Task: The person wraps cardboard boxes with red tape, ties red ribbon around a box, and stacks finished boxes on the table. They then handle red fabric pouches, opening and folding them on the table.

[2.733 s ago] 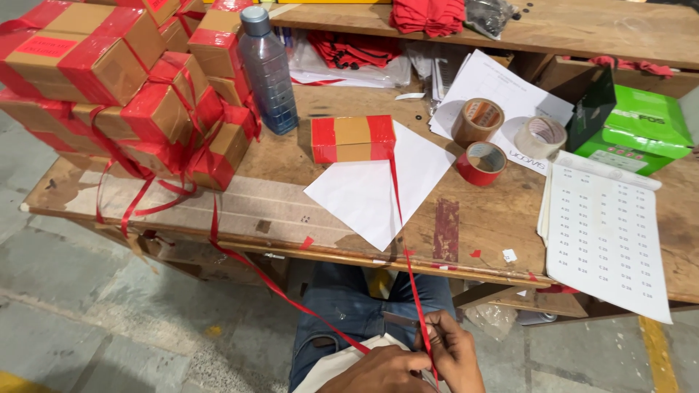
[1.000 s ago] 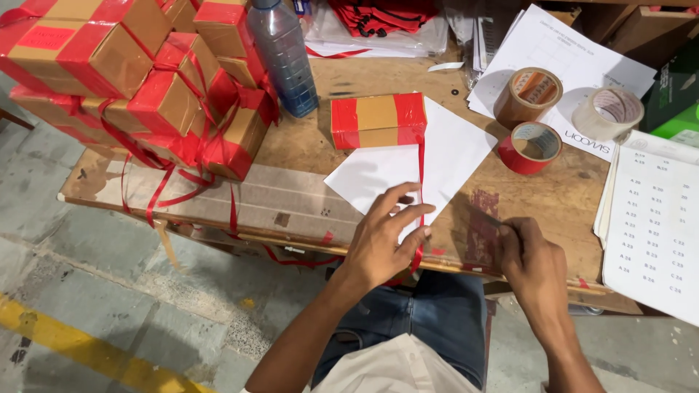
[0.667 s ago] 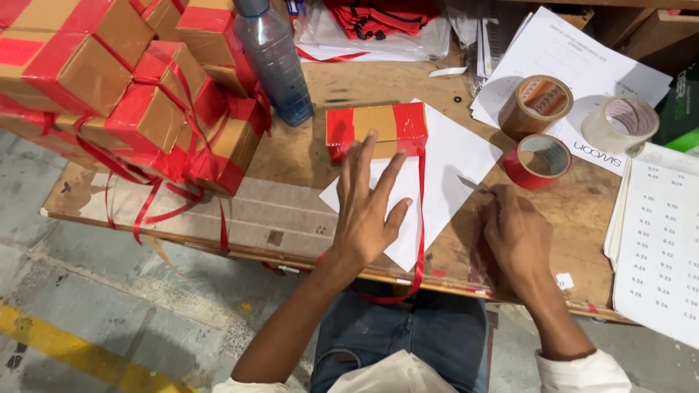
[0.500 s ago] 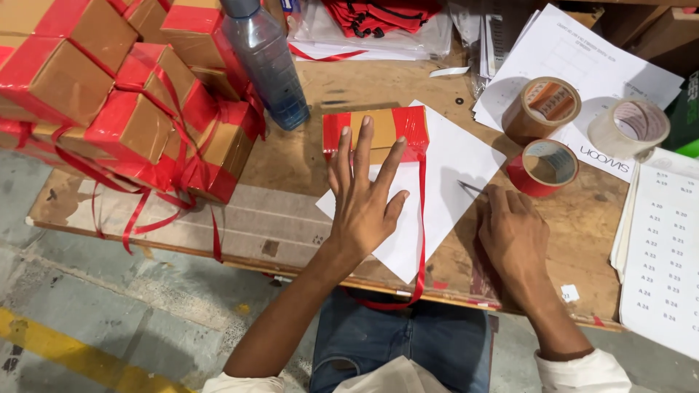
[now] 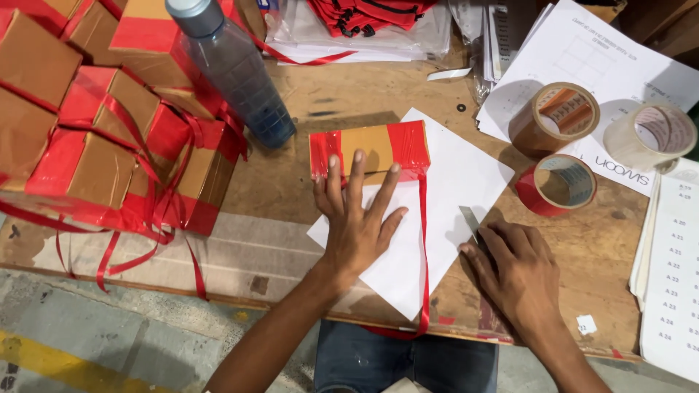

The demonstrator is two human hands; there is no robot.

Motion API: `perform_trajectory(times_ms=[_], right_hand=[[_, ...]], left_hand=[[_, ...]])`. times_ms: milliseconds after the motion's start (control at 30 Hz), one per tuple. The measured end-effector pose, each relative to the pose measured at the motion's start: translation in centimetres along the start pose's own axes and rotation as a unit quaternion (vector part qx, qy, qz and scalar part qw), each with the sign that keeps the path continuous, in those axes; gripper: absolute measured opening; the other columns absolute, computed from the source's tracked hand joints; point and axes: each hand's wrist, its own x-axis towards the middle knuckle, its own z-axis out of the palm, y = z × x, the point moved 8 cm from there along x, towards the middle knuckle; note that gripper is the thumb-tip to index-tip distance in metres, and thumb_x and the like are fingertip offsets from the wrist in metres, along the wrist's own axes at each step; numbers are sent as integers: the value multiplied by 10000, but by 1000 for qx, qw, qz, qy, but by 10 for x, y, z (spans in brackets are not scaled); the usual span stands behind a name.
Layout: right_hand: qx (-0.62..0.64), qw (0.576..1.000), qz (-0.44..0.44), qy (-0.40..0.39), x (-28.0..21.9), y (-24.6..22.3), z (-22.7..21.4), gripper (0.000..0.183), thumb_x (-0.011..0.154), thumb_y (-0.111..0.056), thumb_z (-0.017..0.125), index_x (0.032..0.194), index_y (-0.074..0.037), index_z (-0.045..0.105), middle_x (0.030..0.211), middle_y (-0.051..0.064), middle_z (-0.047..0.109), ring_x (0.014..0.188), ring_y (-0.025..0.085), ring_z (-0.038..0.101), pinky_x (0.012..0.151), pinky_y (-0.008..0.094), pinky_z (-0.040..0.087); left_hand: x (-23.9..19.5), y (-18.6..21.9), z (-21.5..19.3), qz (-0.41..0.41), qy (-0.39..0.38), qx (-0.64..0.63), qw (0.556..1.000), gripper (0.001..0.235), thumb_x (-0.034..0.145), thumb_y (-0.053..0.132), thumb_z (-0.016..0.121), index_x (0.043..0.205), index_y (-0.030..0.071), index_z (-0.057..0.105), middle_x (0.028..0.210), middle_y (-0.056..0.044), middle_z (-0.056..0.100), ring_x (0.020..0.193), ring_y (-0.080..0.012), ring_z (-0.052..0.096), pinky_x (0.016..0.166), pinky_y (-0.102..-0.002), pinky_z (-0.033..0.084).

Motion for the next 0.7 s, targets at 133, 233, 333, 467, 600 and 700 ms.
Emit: perform_trajectory(times_ms=[133,233,333,467,600,700], right_hand=[[-6,1000,-2,13,-2,3,9,334,848,-273,776,1070,-28,735,1088,122,690,999,347,627,820,457,533],[-17,1000,-2,24,-1,6,12,352,840,-266,774,1088,-20,725,1098,130,678,1009,356,616,854,464,521],[-16,999,6,30,-1,11,15,379,833,-260,770,1110,-8,713,1103,145,673,1008,362,614,851,464,520],[-15,999,7,33,-6,24,28,423,820,-286,752,1120,9,706,1082,167,680,988,365,629,821,468,540],[-46,996,-6,71,-17,44,49,445,855,-378,671,1113,-17,710,998,173,712,945,364,674,826,478,563],[-67,993,-38,93,-58,87,96,464,886,-455,619,1078,-43,714,928,145,737,887,349,702,823,476,573]], left_hand=[[-10,3,7,16,2,-23,1000,663,1027,445,722,1599,258,445,1709,-192,140,1571,-486,83,1232,-700,99],[-11,5,8,25,-13,-23,999,666,1008,459,724,1584,253,459,1701,-190,129,1553,-493,68,1220,-700,88],[-11,3,12,11,-35,-47,998,679,981,442,740,1563,241,455,1697,-201,123,1546,-502,71,1202,-698,82],[-14,0,16,0,-33,-60,998,728,948,425,770,1558,230,426,1689,-202,112,1537,-516,68,1175,-724,90],[-21,-1,14,22,13,-18,1000,727,905,422,811,1501,217,448,1677,-186,148,1525,-527,100,1125,-754,113],[-31,6,11,65,75,22,995,633,951,405,826,1488,306,505,1682,-155,253,1545,-465,124,1183,-730,127]])
